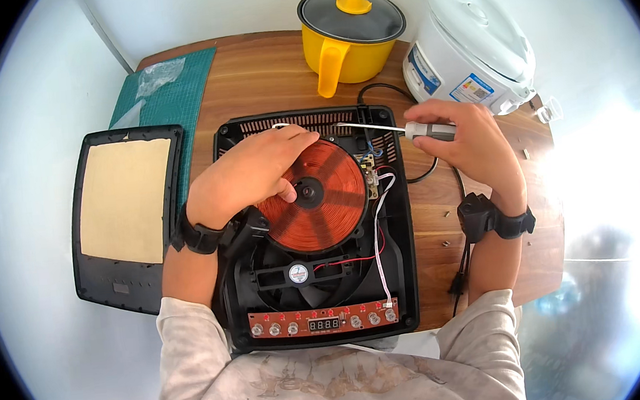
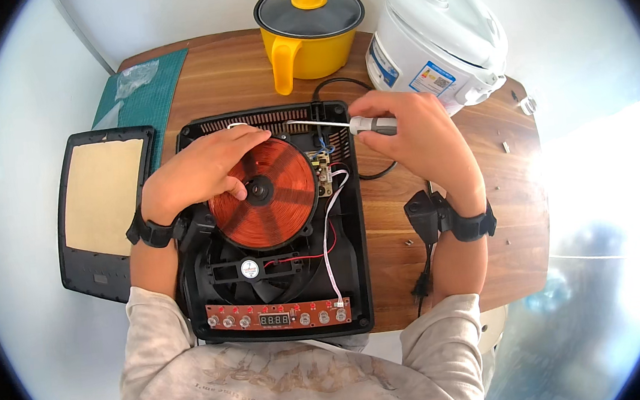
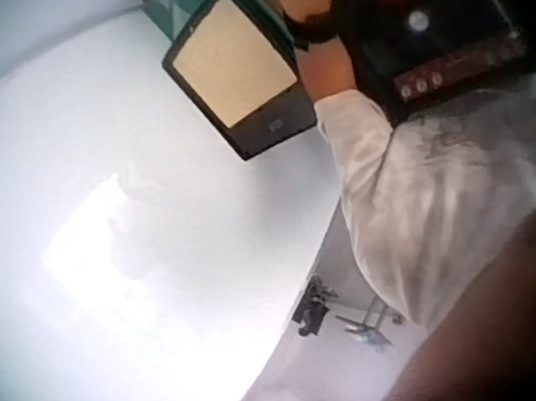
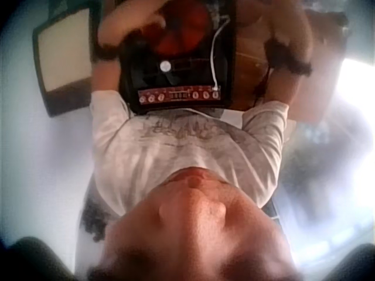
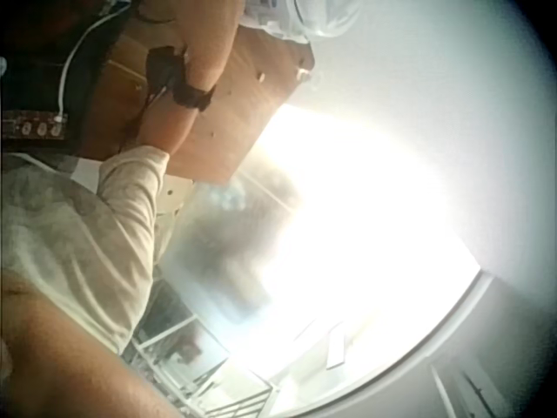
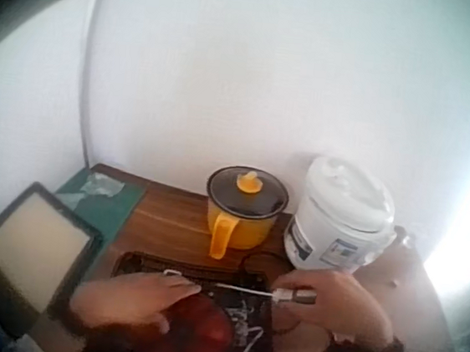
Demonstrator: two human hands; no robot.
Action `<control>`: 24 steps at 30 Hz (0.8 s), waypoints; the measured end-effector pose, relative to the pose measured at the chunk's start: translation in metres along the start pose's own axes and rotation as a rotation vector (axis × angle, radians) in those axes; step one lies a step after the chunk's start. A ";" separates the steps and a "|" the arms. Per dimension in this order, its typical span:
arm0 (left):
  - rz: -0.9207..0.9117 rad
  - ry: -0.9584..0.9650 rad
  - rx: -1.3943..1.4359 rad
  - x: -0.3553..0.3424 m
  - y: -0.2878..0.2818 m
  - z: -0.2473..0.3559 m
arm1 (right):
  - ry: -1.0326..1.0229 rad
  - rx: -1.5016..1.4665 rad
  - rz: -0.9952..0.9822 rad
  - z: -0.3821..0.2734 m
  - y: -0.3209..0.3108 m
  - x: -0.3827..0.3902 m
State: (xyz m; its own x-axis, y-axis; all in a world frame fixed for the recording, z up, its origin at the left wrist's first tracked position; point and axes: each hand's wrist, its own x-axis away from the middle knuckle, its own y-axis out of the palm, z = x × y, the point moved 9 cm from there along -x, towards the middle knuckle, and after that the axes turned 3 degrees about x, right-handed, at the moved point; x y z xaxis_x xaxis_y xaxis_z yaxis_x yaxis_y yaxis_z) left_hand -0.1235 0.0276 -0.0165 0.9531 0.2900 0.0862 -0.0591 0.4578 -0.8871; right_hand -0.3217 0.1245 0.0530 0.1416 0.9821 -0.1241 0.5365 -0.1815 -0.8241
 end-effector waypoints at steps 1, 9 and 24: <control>-0.003 -0.005 0.010 0.000 0.001 -0.001 | 0.031 0.042 0.019 0.000 -0.001 0.000; -0.004 -0.011 0.032 0.001 0.001 -0.002 | 0.162 -0.129 -0.047 0.019 0.002 -0.004; -0.031 -0.046 0.023 0.000 0.002 -0.003 | 0.007 0.036 -0.024 0.003 0.001 0.002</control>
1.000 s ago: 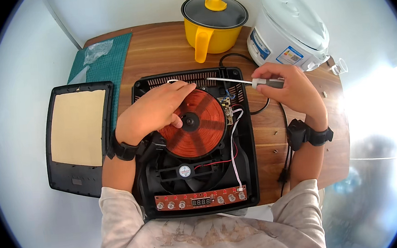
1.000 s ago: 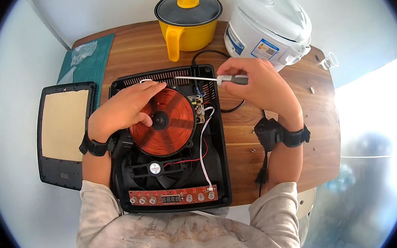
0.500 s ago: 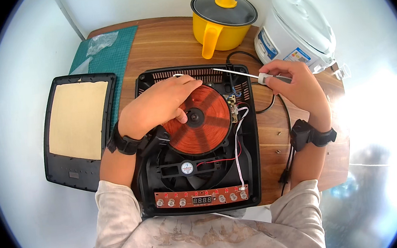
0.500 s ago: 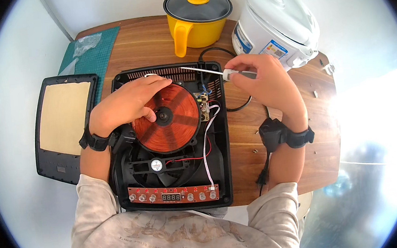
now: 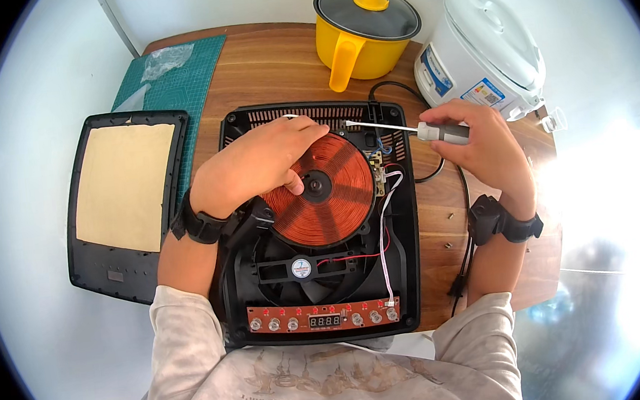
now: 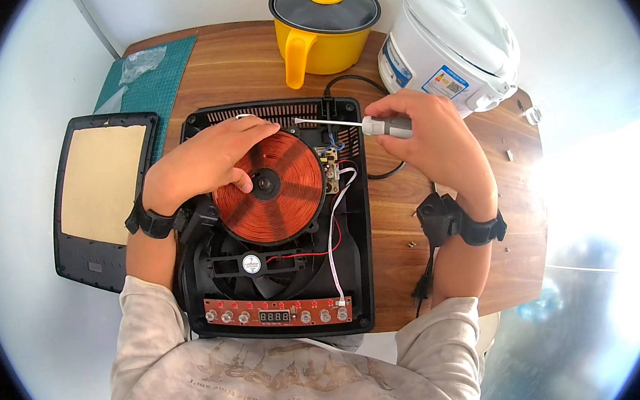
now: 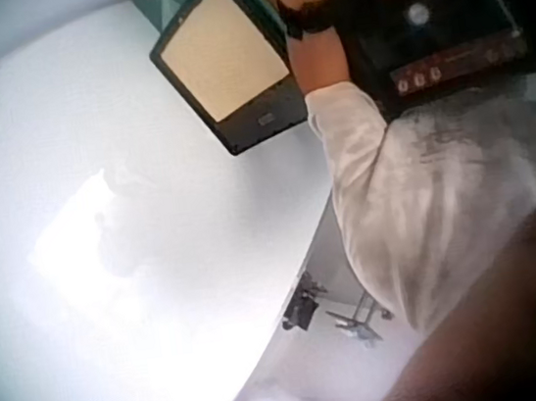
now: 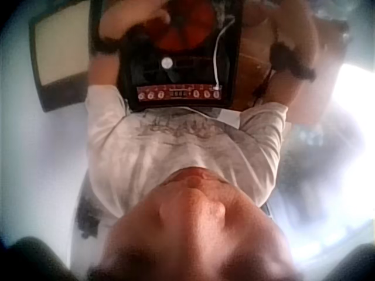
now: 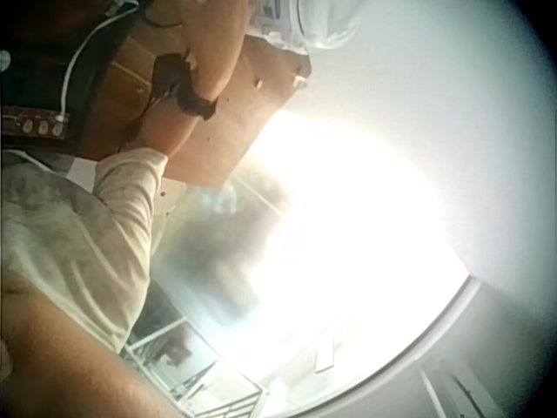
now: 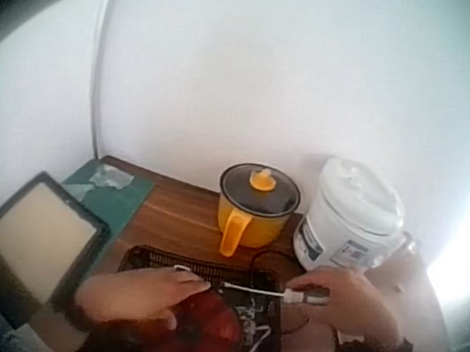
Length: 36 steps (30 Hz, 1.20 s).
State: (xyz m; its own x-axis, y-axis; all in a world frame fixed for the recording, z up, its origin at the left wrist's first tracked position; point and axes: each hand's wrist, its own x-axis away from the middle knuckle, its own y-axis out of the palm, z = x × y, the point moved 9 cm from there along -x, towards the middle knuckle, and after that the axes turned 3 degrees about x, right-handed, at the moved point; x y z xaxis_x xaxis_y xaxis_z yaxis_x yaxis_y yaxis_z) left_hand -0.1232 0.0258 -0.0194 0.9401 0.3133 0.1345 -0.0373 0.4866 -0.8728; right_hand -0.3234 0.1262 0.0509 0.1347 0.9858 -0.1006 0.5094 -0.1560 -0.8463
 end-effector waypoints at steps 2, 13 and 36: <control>0.001 -0.009 -0.001 0.000 0.000 0.000 | 0.009 0.049 -0.001 -0.003 0.001 0.000; -0.012 -0.037 0.013 0.000 -0.001 0.000 | 0.000 0.038 0.014 -0.005 0.002 -0.001; 0.018 -0.010 -0.009 0.000 0.000 -0.002 | -0.079 0.085 -0.049 -0.003 0.012 -0.005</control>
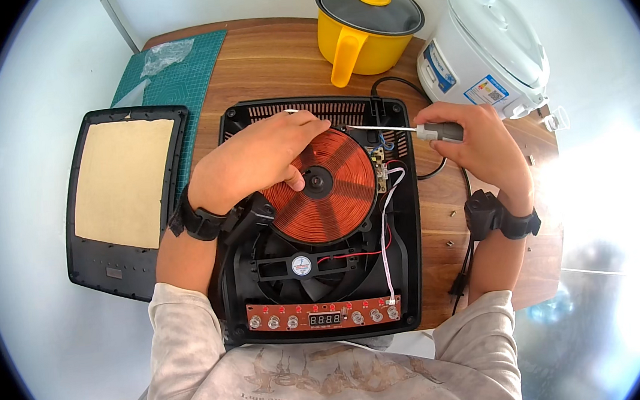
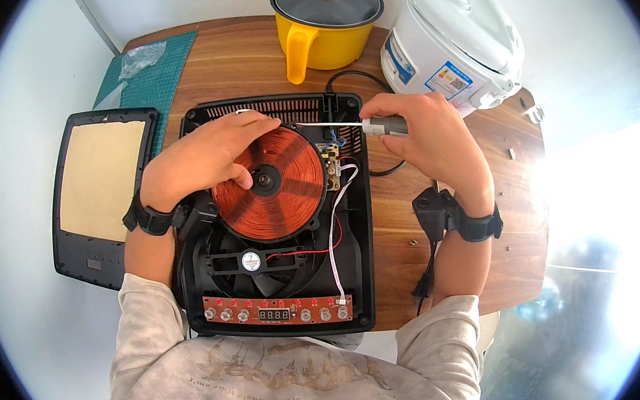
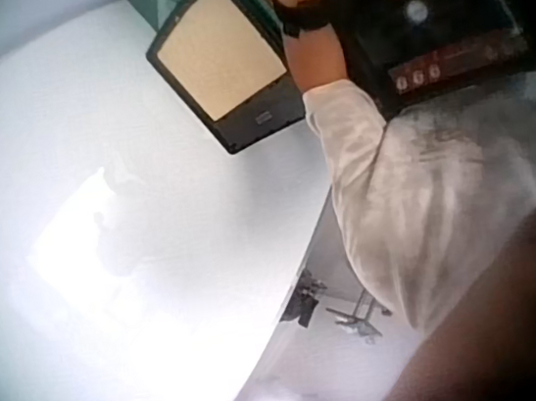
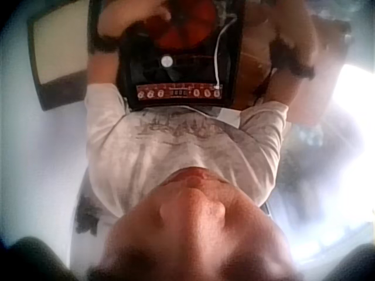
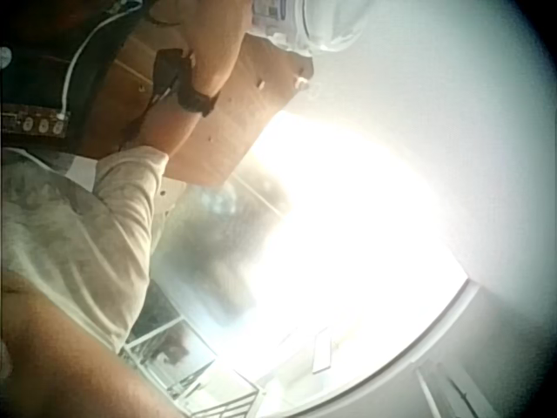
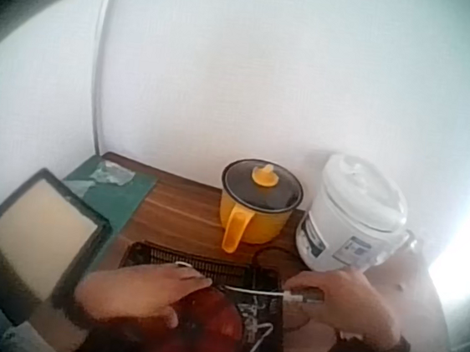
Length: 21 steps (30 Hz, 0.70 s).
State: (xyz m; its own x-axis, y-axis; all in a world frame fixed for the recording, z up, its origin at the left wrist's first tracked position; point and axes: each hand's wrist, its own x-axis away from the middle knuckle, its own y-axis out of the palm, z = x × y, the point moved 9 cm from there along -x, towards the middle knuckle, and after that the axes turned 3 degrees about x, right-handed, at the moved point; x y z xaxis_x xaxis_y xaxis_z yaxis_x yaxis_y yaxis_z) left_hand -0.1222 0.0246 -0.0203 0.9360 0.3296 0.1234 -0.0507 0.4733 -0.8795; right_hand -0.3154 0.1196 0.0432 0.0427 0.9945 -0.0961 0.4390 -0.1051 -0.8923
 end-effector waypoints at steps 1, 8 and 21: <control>-0.002 0.000 0.000 0.000 0.000 0.000 | 0.001 0.033 0.009 -0.001 -0.001 0.001; 0.022 0.037 0.033 0.001 -0.001 0.001 | -0.096 0.216 0.181 -0.039 -0.002 0.021; 0.055 0.118 0.049 0.000 0.003 -0.004 | -0.320 0.865 -0.071 -0.133 0.044 0.027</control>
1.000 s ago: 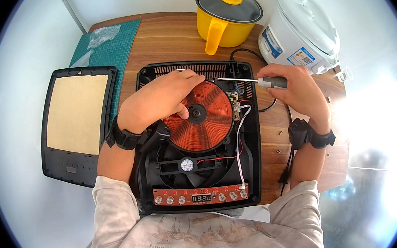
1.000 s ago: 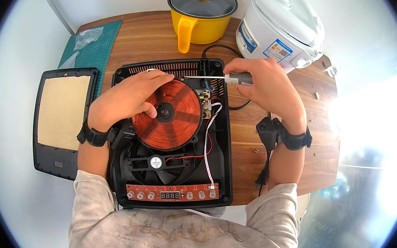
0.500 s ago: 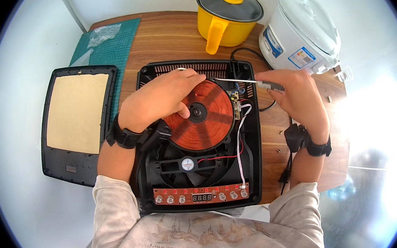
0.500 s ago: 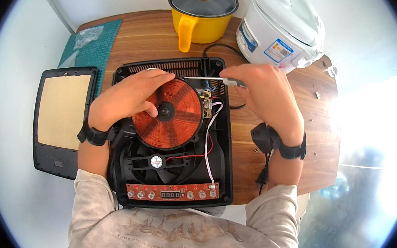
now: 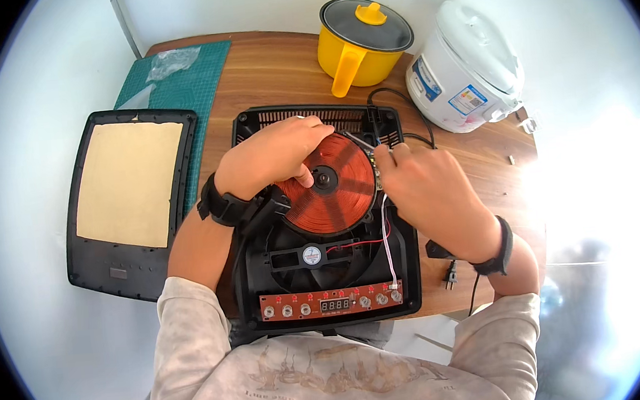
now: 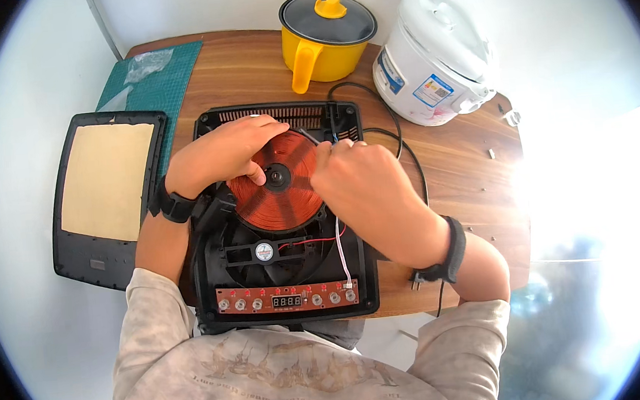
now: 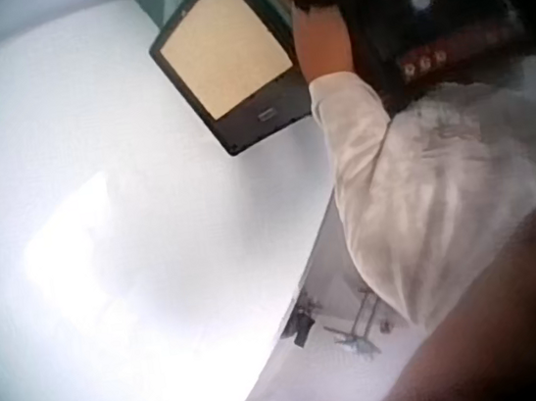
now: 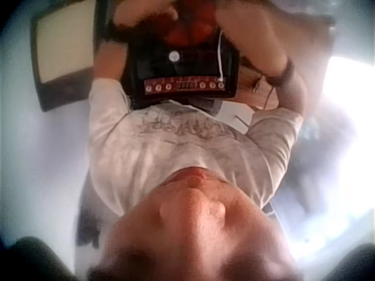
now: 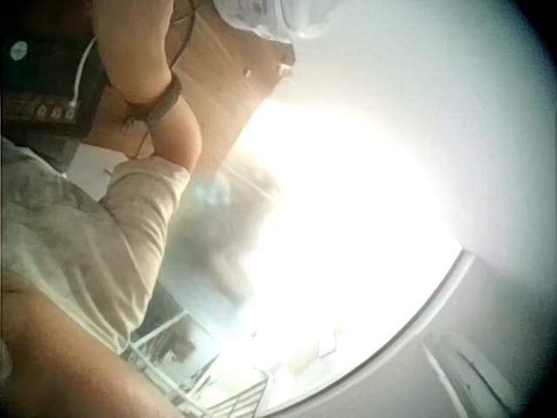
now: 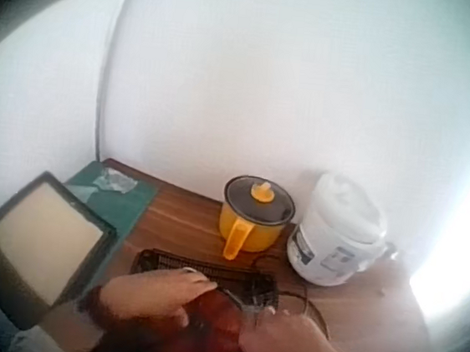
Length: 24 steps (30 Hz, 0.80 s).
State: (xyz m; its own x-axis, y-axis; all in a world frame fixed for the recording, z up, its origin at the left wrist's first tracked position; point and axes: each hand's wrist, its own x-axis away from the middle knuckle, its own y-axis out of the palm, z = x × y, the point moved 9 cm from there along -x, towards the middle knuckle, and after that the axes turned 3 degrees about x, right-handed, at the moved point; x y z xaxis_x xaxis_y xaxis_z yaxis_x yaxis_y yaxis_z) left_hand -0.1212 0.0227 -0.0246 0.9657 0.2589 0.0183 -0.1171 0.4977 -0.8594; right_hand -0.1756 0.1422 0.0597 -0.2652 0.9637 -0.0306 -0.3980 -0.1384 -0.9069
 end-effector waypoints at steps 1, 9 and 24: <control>0.013 0.015 0.003 0.000 0.000 0.000 | -0.012 -0.096 -0.074 -0.003 0.002 -0.003; 0.020 0.095 0.009 -0.006 0.005 -0.005 | 0.063 -0.275 -0.089 -0.029 -0.017 -0.041; -0.011 0.039 0.020 -0.005 -0.001 -0.006 | 0.405 -0.655 0.008 0.081 0.017 0.014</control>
State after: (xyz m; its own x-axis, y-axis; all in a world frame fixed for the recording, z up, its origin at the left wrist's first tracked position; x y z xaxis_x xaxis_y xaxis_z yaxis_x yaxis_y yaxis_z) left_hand -0.1249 0.0164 -0.0271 0.9753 0.2206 0.0073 -0.1106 0.5172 -0.8487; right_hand -0.2575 0.1343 0.0780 0.1266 0.9891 -0.0750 0.2373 -0.1036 -0.9659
